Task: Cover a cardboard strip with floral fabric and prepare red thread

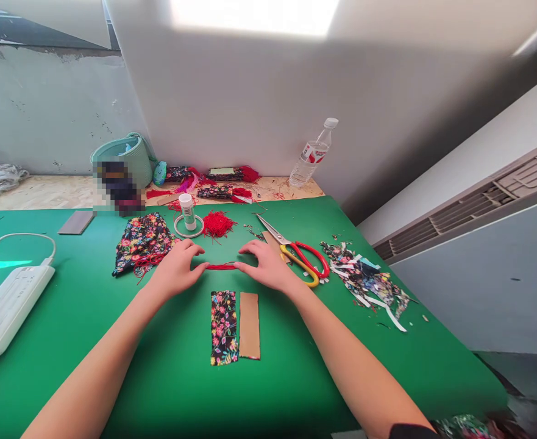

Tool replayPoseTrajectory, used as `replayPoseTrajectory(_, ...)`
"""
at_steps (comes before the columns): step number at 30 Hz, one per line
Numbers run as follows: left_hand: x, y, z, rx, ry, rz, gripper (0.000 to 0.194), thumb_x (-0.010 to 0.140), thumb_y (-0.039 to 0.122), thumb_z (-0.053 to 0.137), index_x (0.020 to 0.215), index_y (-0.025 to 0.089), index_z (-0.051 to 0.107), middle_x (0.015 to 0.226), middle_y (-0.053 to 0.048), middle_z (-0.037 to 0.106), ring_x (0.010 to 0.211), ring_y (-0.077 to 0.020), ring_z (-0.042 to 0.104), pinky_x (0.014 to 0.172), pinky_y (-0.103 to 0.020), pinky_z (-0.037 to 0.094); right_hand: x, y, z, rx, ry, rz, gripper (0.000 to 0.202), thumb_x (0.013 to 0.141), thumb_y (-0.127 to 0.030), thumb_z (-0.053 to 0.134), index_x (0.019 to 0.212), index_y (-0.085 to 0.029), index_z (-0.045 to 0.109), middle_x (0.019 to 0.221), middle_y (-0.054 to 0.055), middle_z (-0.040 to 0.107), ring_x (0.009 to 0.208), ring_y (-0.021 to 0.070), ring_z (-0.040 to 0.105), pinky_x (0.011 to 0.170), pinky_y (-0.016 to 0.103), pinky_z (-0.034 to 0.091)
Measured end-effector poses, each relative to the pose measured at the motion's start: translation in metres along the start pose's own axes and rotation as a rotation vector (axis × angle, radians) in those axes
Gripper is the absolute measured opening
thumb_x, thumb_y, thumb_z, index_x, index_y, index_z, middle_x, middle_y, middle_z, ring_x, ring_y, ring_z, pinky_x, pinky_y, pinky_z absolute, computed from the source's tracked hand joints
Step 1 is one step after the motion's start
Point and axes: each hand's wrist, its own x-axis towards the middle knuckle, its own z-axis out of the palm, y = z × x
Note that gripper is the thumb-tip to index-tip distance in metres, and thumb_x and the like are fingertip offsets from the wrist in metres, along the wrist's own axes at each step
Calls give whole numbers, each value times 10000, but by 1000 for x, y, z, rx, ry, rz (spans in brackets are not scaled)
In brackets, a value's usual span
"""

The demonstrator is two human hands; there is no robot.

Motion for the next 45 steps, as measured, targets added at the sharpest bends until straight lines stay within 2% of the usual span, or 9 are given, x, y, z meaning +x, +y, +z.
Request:
replayPoseTrajectory(6, -1, 4, 5, 25, 16, 49, 242, 811, 312, 545, 998, 176, 617, 921, -83, 576, 885, -236, 554, 809, -394, 480, 13, -18, 19, -225, -25, -126, 519, 809, -519, 579, 1211, -191, 576, 1160, 128, 546, 1024, 275, 503, 920, 433, 442)
replayPoseTrajectory(10, -1, 5, 5, 19, 25, 58, 241, 818, 308, 541, 1003, 173, 615, 923, -87, 576, 886, -236, 551, 803, -392, 480, 20, -19, 24, -307, -17, -129, 576, 806, -606, 527, 1236, -226, 581, 1138, 131, 533, 1007, 284, 489, 902, 438, 442)
replayPoseTrajectory(16, 0, 6, 4, 41, 11, 55, 243, 830, 314, 524, 1009, 175, 612, 937, -83, 573, 892, -234, 556, 804, -380, 482, 16, -7, 14, -306, 39, -91, 332, 921, -393, 450, 990, -202, 712, 1044, 108, 600, 936, 234, 542, 826, 373, 455)
replayPoseTrajectory(20, 0, 6, 3, 34, 7, 51, 241, 840, 312, 509, 1002, 166, 613, 946, -91, 572, 896, -236, 556, 800, -381, 485, 13, 7, 6, -279, 48, 14, 196, 878, -228, 528, 830, -183, 712, 960, 89, 639, 883, 218, 579, 778, 348, 458)
replayPoseTrajectory(25, 0, 6, 3, 40, 21, 57, 220, 845, 307, 505, 980, 175, 618, 927, -83, 574, 885, -232, 556, 785, -373, 487, 18, 15, 9, -210, 126, 132, 55, 807, -236, 640, 787, -195, 670, 876, 60, 637, 839, 202, 588, 725, 322, 453)
replayPoseTrajectory(33, 1, 8, 3, -20, 24, 33, 205, 859, 284, 482, 979, 169, 602, 937, -74, 570, 893, -216, 572, 791, -357, 493, 22, 9, 18, -348, 91, 130, 100, 876, -146, 498, 834, -143, 589, 960, 133, 607, 883, 247, 566, 737, 354, 447)
replayPoseTrajectory(38, 2, 19, 5, -264, 66, 85, 270, 874, 175, 434, 1128, 179, 528, 1049, -69, 573, 836, -145, 607, 808, -316, 504, 15, 1, 20, -88, 141, -18, 110, 863, -96, 447, 809, -177, 499, 831, 84, 590, 777, 202, 556, 712, 317, 456)
replayPoseTrajectory(42, 1, 29, 12, -474, -4, 190, 429, 877, 102, 380, 1293, 204, 409, 1250, -101, 525, 958, -136, 614, 868, -301, 505, 8, -15, 21, 97, 140, -154, 108, 842, -116, 470, 779, -203, 459, 768, 40, 575, 715, 178, 559, 671, 297, 457)
replayPoseTrajectory(45, 0, 31, 18, -530, -43, 198, 423, 883, 111, 380, 1298, 192, 405, 1267, -112, 537, 1036, -157, 602, 917, -329, 497, 4, -23, 22, 224, 163, -162, 86, 843, -135, 480, 809, -207, 446, 767, 27, 583, 703, 163, 574, 643, 278, 464)
